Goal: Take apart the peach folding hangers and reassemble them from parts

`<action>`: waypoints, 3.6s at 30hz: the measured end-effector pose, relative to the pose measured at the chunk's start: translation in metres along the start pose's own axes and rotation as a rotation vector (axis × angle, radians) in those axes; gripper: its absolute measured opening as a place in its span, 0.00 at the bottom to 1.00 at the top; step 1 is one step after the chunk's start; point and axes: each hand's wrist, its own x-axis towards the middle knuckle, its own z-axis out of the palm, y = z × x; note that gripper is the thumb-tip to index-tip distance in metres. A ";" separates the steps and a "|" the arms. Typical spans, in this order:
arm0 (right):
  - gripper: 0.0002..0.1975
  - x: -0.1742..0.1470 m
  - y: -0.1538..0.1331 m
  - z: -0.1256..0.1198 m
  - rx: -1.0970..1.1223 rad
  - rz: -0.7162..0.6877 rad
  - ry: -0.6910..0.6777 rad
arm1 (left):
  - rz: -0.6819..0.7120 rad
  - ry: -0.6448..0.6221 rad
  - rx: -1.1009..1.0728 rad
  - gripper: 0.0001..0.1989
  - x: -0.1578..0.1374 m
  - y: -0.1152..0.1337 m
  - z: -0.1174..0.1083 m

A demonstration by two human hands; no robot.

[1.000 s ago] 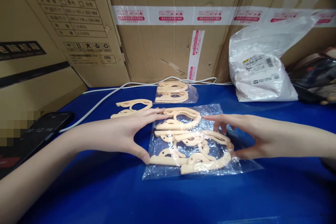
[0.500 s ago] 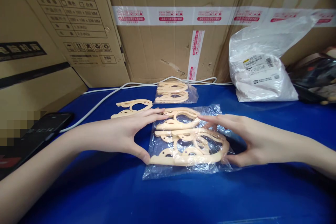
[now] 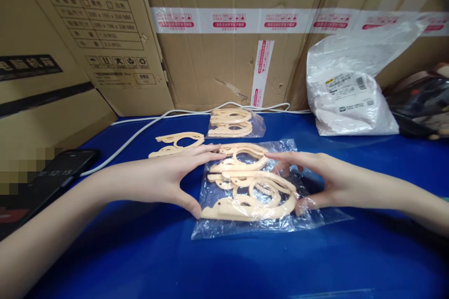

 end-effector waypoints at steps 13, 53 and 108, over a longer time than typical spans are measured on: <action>0.38 0.001 0.002 0.007 0.109 -0.032 0.044 | -0.049 -0.039 -0.004 0.50 0.001 0.004 -0.002; 0.37 0.002 0.000 0.008 0.083 -0.002 0.000 | 0.024 0.062 0.072 0.47 -0.002 0.004 -0.002; 0.20 0.000 -0.022 0.014 0.587 0.171 0.366 | 0.411 0.741 0.474 0.37 0.021 0.047 0.027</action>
